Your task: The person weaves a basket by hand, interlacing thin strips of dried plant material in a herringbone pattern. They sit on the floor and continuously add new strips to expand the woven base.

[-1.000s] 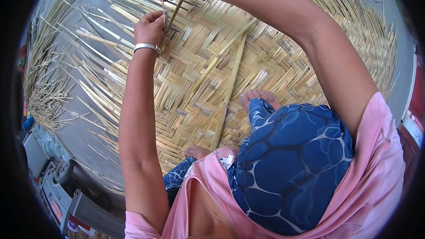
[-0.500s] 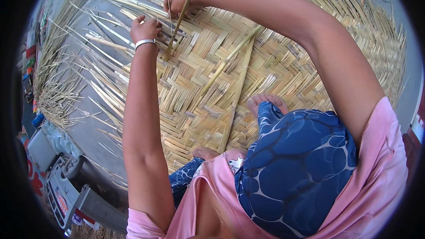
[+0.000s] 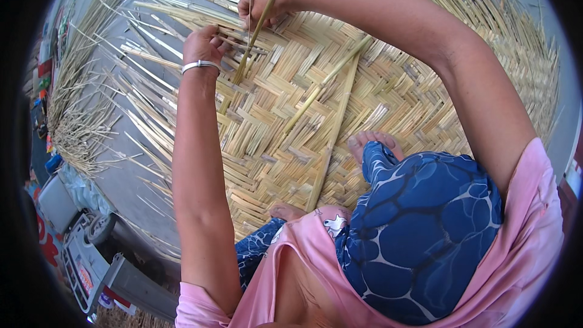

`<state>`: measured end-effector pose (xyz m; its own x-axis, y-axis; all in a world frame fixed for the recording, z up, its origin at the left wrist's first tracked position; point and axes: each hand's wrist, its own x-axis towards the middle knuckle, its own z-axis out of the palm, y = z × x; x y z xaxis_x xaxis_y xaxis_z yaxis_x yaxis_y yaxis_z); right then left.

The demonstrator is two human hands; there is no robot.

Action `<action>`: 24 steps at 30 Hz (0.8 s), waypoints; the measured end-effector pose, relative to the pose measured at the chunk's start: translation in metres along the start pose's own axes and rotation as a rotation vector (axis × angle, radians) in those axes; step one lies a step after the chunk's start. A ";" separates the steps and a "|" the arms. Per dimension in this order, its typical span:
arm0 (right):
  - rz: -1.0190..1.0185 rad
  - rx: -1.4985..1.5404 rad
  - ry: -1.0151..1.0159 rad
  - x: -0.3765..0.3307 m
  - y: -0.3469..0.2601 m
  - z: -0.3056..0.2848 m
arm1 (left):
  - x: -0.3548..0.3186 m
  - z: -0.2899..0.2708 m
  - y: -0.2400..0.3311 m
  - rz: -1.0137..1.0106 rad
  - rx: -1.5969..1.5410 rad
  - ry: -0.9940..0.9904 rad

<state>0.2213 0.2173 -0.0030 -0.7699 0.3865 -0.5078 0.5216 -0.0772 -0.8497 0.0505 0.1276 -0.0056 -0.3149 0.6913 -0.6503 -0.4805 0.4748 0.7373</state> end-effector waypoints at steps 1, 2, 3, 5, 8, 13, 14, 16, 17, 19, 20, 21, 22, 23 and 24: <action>-0.009 0.011 0.023 -0.003 -0.002 0.001 | -0.005 0.000 -0.002 -0.014 -0.030 0.039; 0.001 -0.017 0.036 -0.004 -0.002 0.001 | -0.011 -0.001 -0.006 -0.027 -0.060 0.077; 0.012 -0.045 0.047 -0.004 -0.003 0.001 | -0.014 -0.002 -0.011 -0.041 -0.089 0.117; 0.036 -0.042 0.056 -0.006 -0.005 0.000 | -0.006 -0.007 -0.014 -0.008 -0.124 0.035; 0.067 0.010 0.006 -0.007 -0.013 -0.002 | -0.005 -0.009 -0.003 0.008 -0.137 -0.132; 0.092 0.104 -0.056 -0.016 -0.017 -0.011 | -0.013 0.001 0.005 -0.103 -0.193 -0.192; 0.092 0.164 -0.049 -0.017 -0.015 -0.014 | -0.010 0.001 0.004 -0.115 -0.147 -0.181; 0.078 0.182 -0.080 -0.015 -0.012 -0.015 | -0.012 0.003 0.005 -0.116 -0.052 -0.131; 0.072 0.191 -0.095 -0.014 -0.011 -0.015 | -0.014 0.007 0.006 -0.076 -0.018 -0.125; 0.051 0.137 -0.084 -0.015 -0.013 -0.015 | -0.016 0.016 0.007 0.002 0.048 -0.119; 0.042 0.092 -0.065 -0.016 -0.014 -0.014 | -0.014 0.018 0.006 0.004 0.056 -0.102; 0.031 0.050 -0.046 -0.016 -0.016 -0.013 | -0.015 0.021 0.004 0.034 0.041 -0.058; -0.009 -0.032 -0.014 -0.012 -0.012 -0.011 | -0.017 0.025 0.001 0.064 0.027 -0.014; -0.049 -0.115 0.019 -0.005 -0.006 -0.008 | -0.019 0.028 -0.002 0.094 0.013 0.029; -0.084 -0.198 0.048 -0.002 -0.006 -0.005 | -0.019 0.027 -0.005 0.065 0.011 0.045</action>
<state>0.2212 0.2212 0.0042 -0.7981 0.4272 -0.4249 0.5219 0.1378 -0.8418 0.0808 0.1269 0.0081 -0.3819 0.6956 -0.6085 -0.4487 0.4361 0.7801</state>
